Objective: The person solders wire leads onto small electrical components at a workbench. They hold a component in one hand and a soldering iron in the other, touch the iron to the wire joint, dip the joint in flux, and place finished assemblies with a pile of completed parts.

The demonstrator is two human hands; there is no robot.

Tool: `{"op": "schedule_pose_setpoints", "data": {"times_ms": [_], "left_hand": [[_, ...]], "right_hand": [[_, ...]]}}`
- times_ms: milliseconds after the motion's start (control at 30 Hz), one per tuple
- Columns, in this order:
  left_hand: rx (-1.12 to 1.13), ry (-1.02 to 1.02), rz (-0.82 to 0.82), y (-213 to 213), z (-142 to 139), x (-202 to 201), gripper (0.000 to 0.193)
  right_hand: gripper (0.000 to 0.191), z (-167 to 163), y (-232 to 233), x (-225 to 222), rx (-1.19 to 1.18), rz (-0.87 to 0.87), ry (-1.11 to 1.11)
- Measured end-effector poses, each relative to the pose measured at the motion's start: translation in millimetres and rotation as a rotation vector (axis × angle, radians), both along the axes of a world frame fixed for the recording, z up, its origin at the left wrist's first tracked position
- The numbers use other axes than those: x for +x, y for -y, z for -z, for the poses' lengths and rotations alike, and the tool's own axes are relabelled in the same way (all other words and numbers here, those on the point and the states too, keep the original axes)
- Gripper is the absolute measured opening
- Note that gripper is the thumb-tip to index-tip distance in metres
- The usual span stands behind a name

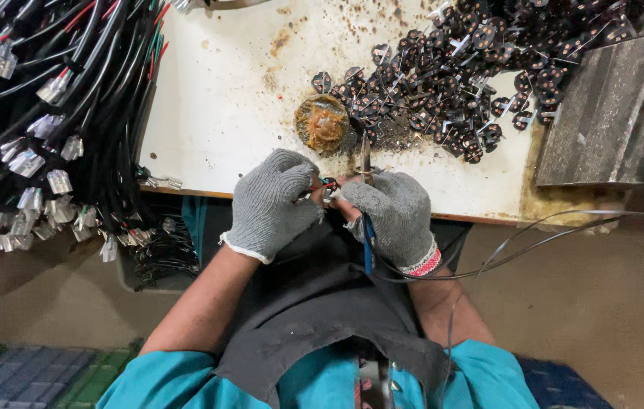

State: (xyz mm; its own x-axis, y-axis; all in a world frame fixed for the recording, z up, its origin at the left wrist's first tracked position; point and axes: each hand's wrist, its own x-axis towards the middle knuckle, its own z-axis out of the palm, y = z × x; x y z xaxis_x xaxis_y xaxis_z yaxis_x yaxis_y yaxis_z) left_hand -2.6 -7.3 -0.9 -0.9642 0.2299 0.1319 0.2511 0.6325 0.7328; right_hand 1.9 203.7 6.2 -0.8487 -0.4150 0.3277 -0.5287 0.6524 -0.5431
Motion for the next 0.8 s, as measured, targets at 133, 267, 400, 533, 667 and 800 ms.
{"op": "schedule_pose_setpoints", "data": {"times_ms": [133,267,400,533,667,800], "left_hand": [[0.046,0.037,-0.020,1.8,-3.1,0.6,0.022],[0.053,0.015,-0.023,1.2,-4.2,0.7,0.022],[0.040,0.024,-0.026,1.0,-4.4,0.9,0.021],[0.030,0.033,-0.031,0.9,-3.3,2.5,0.021],[0.005,-0.020,-0.017,-1.1,0.1,2.6,0.023],[-0.016,-0.024,-0.015,-1.9,0.5,2.0,0.023]], "right_hand": [[0.021,-0.4,0.7,2.0,0.029,0.012,-0.004],[0.020,-1.0,1.7,3.4,0.030,0.018,0.003],[0.020,-1.9,1.7,2.9,0.055,0.021,0.018],[0.020,-2.2,1.5,2.4,0.046,0.030,0.026],[0.016,-2.0,2.7,1.4,0.043,0.029,0.024],[0.016,-5.3,1.5,1.1,0.041,0.027,0.023]]}}
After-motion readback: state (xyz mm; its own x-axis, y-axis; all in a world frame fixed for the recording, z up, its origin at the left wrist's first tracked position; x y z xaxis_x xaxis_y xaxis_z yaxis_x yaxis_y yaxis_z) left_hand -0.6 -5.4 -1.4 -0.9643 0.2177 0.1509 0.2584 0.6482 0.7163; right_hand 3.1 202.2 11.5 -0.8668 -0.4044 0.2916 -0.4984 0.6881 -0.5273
